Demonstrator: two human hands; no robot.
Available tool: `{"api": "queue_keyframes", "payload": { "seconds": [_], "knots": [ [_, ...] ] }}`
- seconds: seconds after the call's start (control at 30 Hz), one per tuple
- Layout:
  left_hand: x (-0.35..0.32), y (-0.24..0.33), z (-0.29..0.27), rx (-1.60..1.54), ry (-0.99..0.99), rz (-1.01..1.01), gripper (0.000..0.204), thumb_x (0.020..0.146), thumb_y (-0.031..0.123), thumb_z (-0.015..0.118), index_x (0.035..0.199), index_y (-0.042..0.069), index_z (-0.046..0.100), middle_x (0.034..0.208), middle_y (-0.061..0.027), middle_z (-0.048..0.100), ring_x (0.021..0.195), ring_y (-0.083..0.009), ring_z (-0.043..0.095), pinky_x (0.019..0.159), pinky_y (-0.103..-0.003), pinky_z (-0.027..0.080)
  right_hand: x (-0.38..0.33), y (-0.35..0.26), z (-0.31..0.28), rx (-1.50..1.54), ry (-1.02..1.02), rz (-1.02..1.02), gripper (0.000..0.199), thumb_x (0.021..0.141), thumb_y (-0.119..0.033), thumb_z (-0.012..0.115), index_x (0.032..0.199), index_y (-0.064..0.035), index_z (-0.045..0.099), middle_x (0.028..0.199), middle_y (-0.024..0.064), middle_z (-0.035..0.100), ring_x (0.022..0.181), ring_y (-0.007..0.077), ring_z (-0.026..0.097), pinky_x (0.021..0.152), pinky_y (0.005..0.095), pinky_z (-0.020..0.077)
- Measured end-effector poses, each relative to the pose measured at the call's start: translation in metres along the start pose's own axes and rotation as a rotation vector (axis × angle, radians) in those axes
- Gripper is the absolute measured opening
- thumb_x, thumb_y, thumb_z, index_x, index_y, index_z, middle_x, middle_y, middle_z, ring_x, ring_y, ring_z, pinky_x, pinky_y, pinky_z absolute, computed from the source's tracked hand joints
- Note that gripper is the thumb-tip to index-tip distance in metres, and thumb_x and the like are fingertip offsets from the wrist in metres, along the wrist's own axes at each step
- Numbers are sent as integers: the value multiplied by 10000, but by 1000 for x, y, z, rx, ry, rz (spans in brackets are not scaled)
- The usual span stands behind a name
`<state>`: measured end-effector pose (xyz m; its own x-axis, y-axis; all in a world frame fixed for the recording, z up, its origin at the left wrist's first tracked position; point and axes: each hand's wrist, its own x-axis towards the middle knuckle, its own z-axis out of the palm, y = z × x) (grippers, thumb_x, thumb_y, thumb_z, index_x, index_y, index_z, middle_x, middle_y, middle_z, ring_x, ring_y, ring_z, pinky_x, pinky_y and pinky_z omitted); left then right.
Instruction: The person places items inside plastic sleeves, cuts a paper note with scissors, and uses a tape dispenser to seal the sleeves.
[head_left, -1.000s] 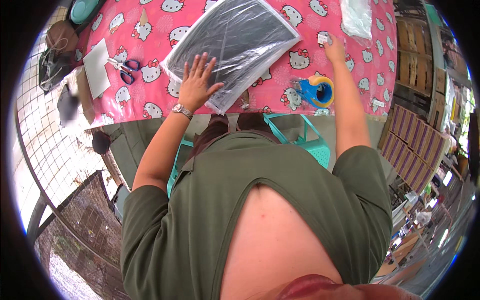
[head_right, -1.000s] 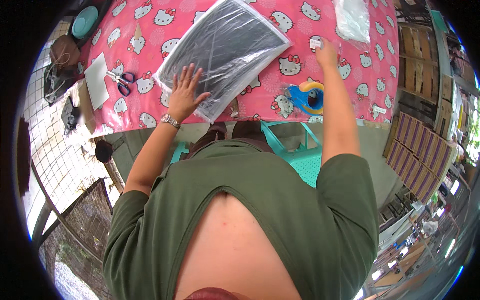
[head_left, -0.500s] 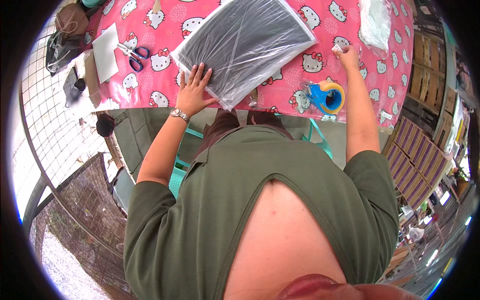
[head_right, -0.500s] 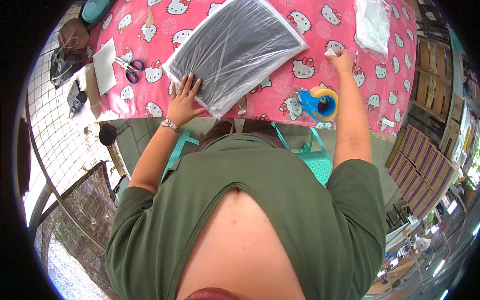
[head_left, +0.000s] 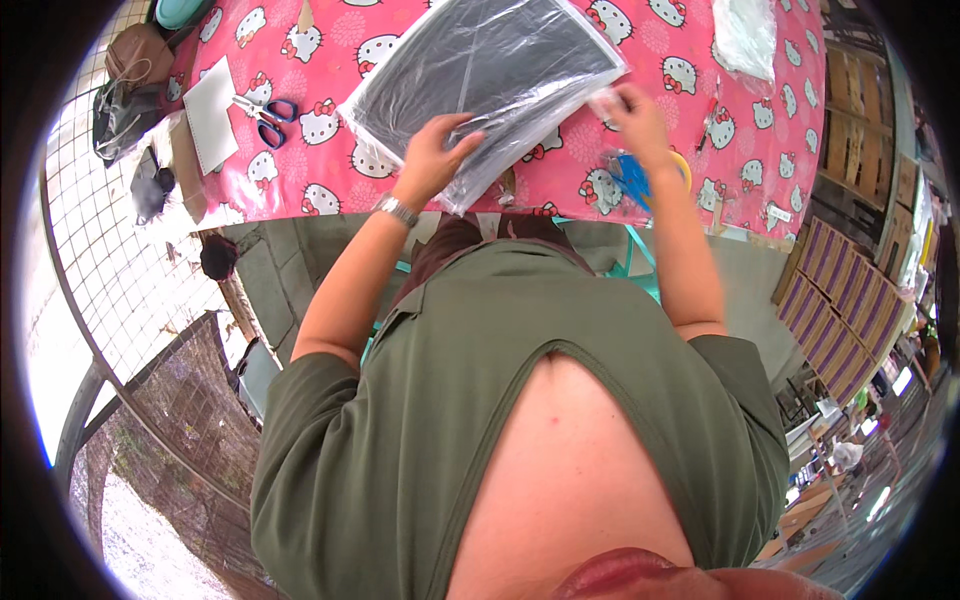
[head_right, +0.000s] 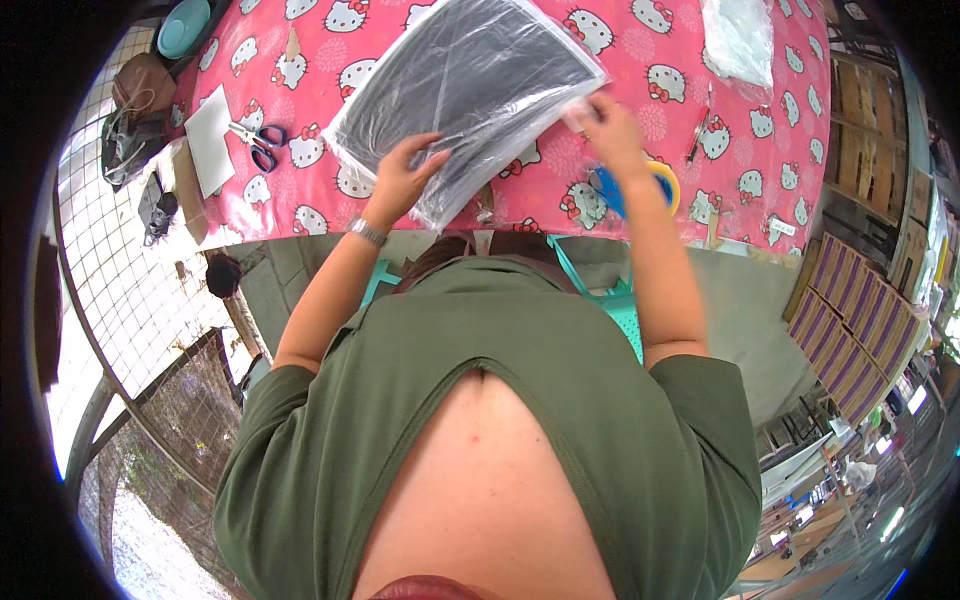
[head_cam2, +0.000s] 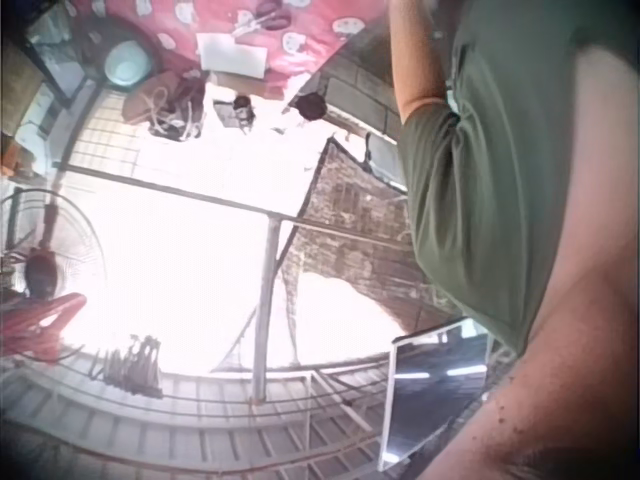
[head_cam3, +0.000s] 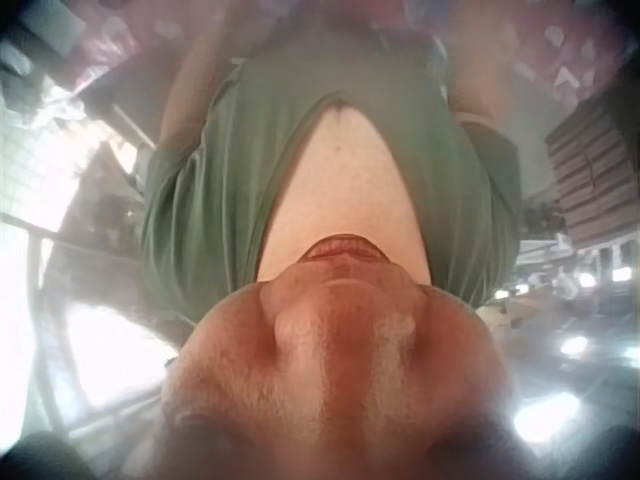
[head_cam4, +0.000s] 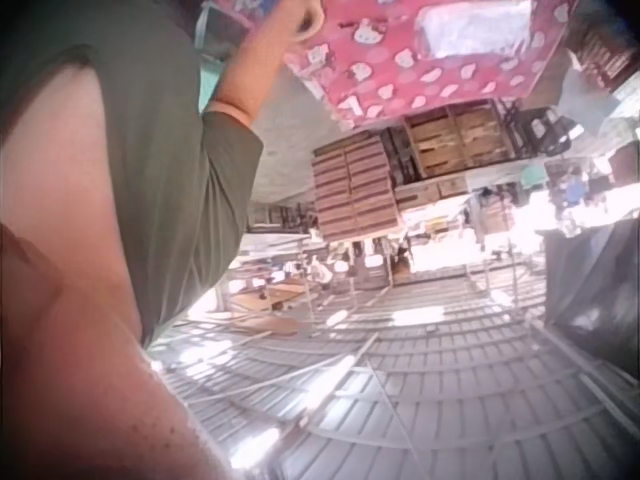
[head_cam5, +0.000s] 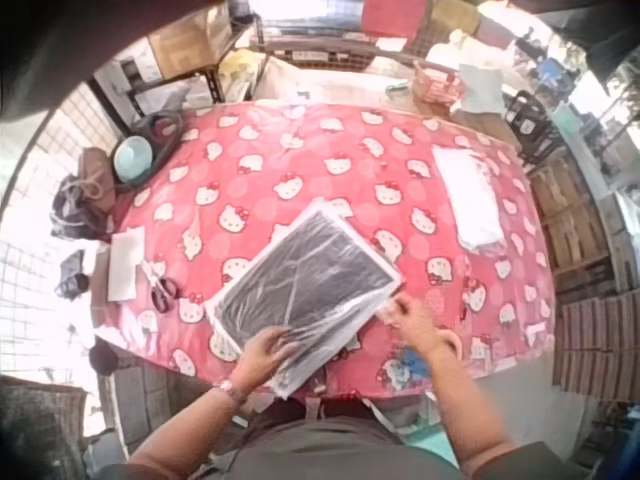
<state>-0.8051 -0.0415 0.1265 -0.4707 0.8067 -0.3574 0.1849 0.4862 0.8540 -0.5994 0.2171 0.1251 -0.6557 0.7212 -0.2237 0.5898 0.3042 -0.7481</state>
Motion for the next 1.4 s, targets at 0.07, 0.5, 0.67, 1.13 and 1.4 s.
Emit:
{"api": "queue_keyframes", "payload": {
  "seconds": [0.07, 0.5, 0.67, 1.13, 1.4],
  "knots": [
    [17, 15, 26, -309, -68, -89, 355, 898, 249, 653, 1151, 4, 616, 1117, -115, 639, 974, -182, 611, 867, -297, 483, -25, -43, 25, 68, -207, -9, 295, 818, -284, 707, 920, -13, 650, 783, 107, 677, 716, 178, 650, 669, 331, 499],
    [13, 25, 54, -524, -214, -174, 183, 925, 171, 609, 963, -7, 630, 839, -37, 649, 729, -95, 588, 687, -251, 487, -64, -39, 59, 353, -210, 84, 191, 855, -152, 667, 984, -14, 644, 768, 40, 650, 676, 76, 576, 611, 247, 466],
    [18, 23, 48, -383, -107, -112, 189, 923, 167, 596, 984, -10, 622, 820, -46, 647, 700, -100, 586, 669, -249, 483, 11, 31, -4, 109, 151, 129, 309, 843, -161, 646, 1105, 3, 629, 888, 140, 692, 774, 192, 673, 683, 328, 522],
    [-36, -48, 9, 985, -120, 258, 765, 866, 555, 542, 1500, 252, 242, 1578, -104, 136, 1446, -319, 150, 1149, -527, 129, -143, 54, -39, -617, 121, -20, 541, 758, -466, 718, 976, 12, 588, 911, 168, 646, 946, 319, 593, 928, 482, 414],
    [-31, 6, 12, 551, -155, 254, 619, 863, 462, 620, 1352, 107, 487, 1445, -155, 404, 1376, -317, 323, 1122, -461, 249, -130, 16, -47, -778, -128, -27, 435, 721, -287, 749, 1024, -31, 570, 889, 130, 651, 933, 296, 604, 1125, 518, 218]
  ]
}}
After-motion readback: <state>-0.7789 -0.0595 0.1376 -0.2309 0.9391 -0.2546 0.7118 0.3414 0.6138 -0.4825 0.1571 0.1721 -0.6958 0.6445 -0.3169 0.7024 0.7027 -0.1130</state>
